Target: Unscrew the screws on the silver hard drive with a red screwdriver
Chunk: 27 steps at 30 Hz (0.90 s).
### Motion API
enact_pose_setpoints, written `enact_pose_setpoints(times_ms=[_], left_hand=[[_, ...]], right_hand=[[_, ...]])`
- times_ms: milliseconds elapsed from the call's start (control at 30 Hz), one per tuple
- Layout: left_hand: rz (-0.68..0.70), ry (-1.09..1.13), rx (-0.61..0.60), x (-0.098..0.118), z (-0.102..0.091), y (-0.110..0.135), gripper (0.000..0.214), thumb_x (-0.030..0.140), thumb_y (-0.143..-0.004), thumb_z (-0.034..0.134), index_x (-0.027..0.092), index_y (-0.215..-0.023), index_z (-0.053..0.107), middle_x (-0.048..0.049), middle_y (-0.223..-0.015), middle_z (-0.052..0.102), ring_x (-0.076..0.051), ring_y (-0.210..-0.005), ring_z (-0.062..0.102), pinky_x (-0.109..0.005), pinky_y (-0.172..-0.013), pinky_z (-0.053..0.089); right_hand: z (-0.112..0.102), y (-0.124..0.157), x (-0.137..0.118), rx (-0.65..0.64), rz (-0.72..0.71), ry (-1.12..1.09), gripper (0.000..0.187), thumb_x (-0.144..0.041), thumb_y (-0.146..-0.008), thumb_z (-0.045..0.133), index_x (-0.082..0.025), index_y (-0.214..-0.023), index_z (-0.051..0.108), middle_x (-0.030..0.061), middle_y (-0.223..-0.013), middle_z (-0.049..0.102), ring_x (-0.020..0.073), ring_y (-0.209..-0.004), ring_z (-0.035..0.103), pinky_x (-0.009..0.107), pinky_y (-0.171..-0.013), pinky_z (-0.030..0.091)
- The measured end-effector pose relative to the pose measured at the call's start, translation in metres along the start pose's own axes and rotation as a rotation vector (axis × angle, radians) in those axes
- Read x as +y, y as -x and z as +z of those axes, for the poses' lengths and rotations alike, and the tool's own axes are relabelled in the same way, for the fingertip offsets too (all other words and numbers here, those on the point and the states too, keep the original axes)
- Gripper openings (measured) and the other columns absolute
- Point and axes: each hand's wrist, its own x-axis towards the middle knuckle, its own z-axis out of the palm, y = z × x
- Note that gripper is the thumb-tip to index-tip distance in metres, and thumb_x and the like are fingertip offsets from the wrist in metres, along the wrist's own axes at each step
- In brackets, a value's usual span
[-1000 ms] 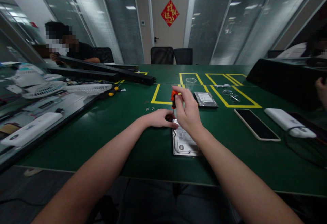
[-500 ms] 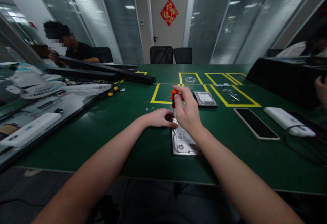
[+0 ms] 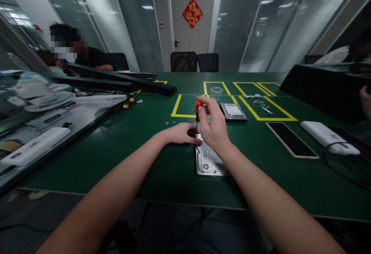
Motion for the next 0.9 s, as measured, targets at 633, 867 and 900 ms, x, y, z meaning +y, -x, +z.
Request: enact_pose_setpoints(times_ms=[633,867,900], left_hand=[[0.032,-0.012,0.007,0.0007,-0.0002,0.001,0.055,0.062,-0.08,0.079,0.017,-0.109,0.072,-0.0093,-0.111,0.077,-0.027,-0.099,0.07,-0.037,-0.087,0.051],[0.03,0.002,0.007,-0.0011,0.0004,0.0003,0.052,0.061,-0.079,0.08,0.017,-0.105,0.072,-0.0086,-0.104,0.077,-0.026,-0.093,0.07,-0.037,-0.083,0.051],[0.032,0.001,0.007,-0.0011,0.0004,0.0004,0.051,0.061,-0.079,0.08,0.017,-0.104,0.072,-0.0086,-0.104,0.077,-0.026,-0.092,0.07,-0.036,-0.083,0.051]], right_hand=[[0.0002,-0.0003,-0.0003,0.004,0.009,0.014,0.027,-0.026,-0.106,0.048,-0.028,-0.131,0.06,0.0085,-0.121,0.068,0.0226,-0.108,0.068,0.046,-0.097,0.059],[0.0003,0.0,0.0,0.005,0.008,0.007,0.028,-0.026,-0.106,0.047,-0.027,-0.131,0.06,0.0087,-0.12,0.068,0.0228,-0.108,0.069,0.046,-0.098,0.059],[0.0003,0.0,0.0002,0.004,0.009,0.006,0.028,-0.026,-0.106,0.047,-0.028,-0.131,0.06,0.0085,-0.121,0.069,0.0229,-0.109,0.069,0.046,-0.098,0.059]])
